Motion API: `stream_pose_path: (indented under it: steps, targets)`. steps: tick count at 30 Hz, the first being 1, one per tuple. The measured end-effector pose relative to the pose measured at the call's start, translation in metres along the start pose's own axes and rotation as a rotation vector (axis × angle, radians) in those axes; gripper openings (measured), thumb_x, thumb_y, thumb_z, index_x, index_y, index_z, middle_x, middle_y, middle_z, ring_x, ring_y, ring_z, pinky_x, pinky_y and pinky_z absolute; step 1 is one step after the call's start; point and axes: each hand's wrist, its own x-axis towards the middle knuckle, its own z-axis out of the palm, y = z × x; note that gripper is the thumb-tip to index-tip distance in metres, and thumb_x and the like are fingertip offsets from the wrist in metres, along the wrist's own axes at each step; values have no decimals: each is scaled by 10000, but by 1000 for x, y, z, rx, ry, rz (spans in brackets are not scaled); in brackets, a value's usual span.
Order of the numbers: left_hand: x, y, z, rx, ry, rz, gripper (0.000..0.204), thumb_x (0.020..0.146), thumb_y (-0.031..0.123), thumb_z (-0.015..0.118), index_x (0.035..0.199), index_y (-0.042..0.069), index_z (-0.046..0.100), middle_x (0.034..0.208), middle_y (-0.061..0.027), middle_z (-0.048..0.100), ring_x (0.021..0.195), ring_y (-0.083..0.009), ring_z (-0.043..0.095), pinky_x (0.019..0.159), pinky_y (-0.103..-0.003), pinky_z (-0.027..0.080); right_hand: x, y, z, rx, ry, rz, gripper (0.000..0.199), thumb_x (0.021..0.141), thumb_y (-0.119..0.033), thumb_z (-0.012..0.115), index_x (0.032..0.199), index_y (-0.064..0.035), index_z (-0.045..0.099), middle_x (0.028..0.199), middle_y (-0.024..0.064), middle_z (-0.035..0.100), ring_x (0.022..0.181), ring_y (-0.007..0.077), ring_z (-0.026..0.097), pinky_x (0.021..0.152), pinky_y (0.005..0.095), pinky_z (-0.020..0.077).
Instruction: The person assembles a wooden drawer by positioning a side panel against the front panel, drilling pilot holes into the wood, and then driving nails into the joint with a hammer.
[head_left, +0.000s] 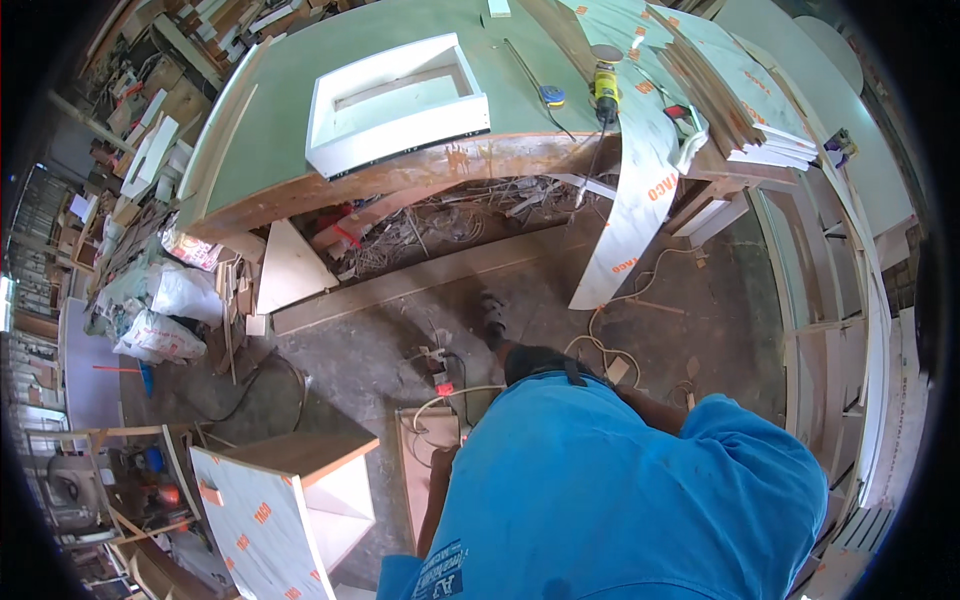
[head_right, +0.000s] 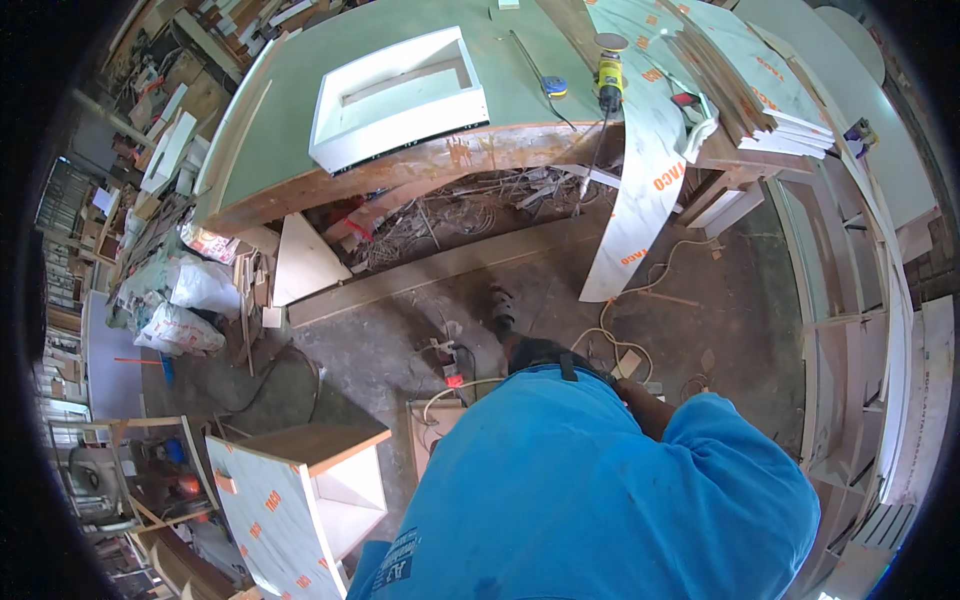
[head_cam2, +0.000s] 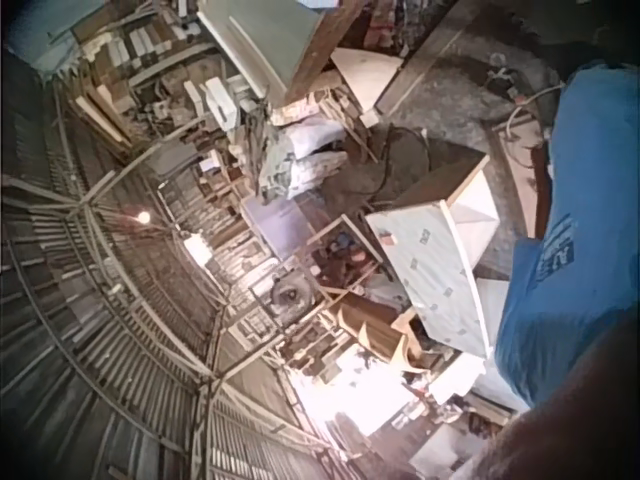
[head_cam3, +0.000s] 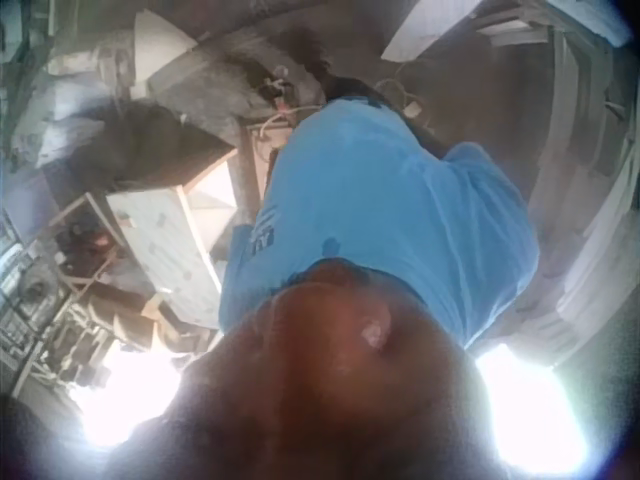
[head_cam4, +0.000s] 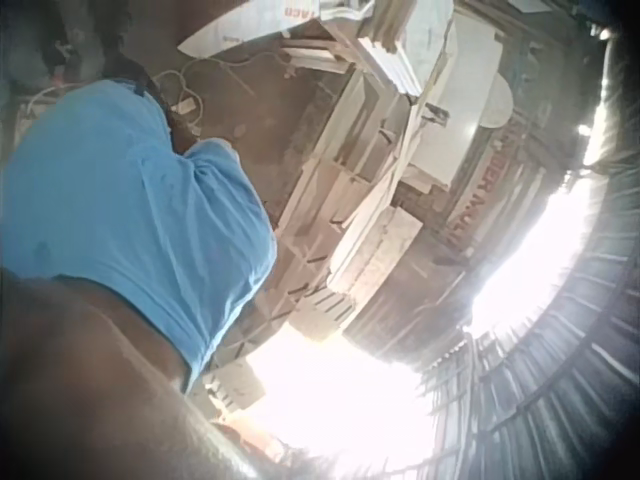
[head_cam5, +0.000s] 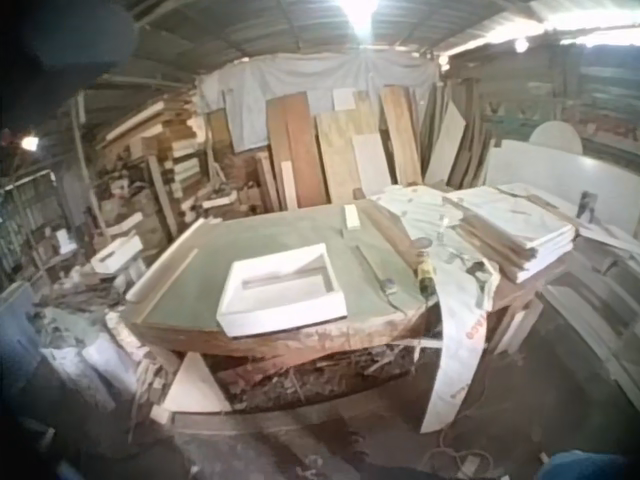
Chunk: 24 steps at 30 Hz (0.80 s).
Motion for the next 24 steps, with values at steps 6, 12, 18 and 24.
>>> stream_pose_path:
  steps: [6, 12, 18, 24]
  targets:
    - [105, 140, -205, 132, 519, 86, 446, 911, 450, 562, 975, 26, 685, 1010, -259, 677, 953, -448, 642, 823, -520, 500, 73, -104, -41, -30, -28, -73, 429, 708, -250, 735, 1094, -67, 699, 1070, 199, 713, 999, 341, 696, 810, 459, 547]
    - [187, 365, -430, 11, 889, 500, 481, 890, 409, 676, 1134, -2, 622, 1159, -251, 611, 1082, -427, 590, 930, -494, 467, 119, -220, -131, -55, 85, -308, 435, 702, -232, 737, 1102, -68, 695, 1067, 202, 712, 1010, 344, 691, 825, 464, 542]
    - [235, 528, -512, 316, 1110, 939, 616, 786, 459, 767, 1124, -35, 621, 1128, -245, 607, 1100, -412, 563, 935, -499, 455, 81, -294, -198, 456, 248, -181, 509, 651, -151, 800, 1125, -41, 653, 1031, 176, 717, 912, 336, 699, 769, 448, 548]
    - [307, 564, -517, 469, 786, 993, 549, 781, 524, 752, 905, 12, 598, 878, -188, 633, 858, -385, 609, 775, -496, 465, -37, -343, -231, 1359, 266, -386, 346, 703, -42, 791, 1031, -9, 684, 824, 92, 700, 623, 182, 630, 548, 339, 513]
